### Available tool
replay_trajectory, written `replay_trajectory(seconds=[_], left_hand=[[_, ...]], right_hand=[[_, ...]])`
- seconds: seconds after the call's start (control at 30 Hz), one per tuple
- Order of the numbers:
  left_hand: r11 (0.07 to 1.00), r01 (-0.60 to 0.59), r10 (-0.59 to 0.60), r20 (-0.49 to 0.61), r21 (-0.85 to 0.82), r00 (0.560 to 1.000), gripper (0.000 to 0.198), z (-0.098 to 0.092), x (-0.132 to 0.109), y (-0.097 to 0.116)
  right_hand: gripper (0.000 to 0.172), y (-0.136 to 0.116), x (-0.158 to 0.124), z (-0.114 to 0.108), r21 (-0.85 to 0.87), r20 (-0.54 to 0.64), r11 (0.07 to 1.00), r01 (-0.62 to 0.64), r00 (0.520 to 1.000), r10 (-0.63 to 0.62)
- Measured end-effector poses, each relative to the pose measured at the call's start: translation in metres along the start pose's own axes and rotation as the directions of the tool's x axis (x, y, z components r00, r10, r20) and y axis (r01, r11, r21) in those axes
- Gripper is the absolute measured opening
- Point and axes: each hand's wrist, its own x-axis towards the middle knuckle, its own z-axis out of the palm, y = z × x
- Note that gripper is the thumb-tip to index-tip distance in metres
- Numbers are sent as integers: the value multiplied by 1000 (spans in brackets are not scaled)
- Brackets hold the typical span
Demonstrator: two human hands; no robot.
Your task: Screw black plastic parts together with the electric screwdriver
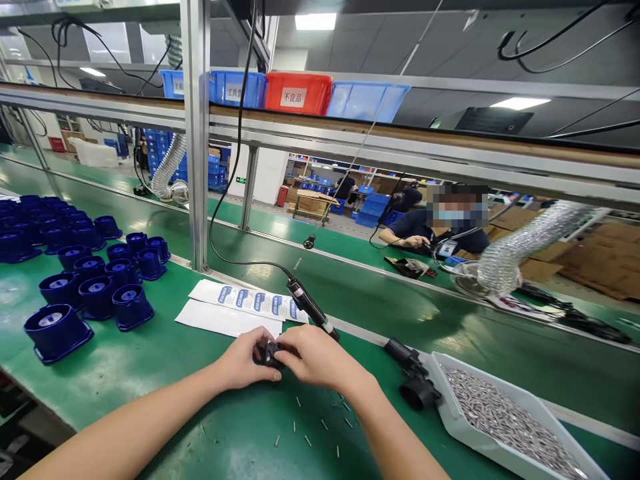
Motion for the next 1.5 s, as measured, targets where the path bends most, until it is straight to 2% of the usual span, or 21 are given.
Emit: replay_trajectory(seconds=[0.27,0.63,0.83,1.03,1.23,1.5], left_hand=[[1000,-9,9,3,-10,1000,51,0,1,-3],[1000,-28,28,7,-2,1000,53,0,1,-4],[1000,-14,14,-1,3,1000,53,0,1,-7],[1000,1,-1,-15,3,1000,52,-1,0,-4],[1000,-8,8,1,-18,1000,55,-2,-1,0],[1000,-14,14,-2,-24,1000,52,-2,-1,0]], right_hand=[[12,-7,2,-1,-125,53,992,-3,999,9],[13,1,2,0,-35,22,998,45,999,-44],[11,-4,1,-1,-72,28,997,22,999,-20],[13,-9,3,0,-144,25,988,-61,998,65],[10,-6,3,1,-126,8,991,-51,999,53],[10,1,2,4,-91,-13,996,25,1000,-26]])
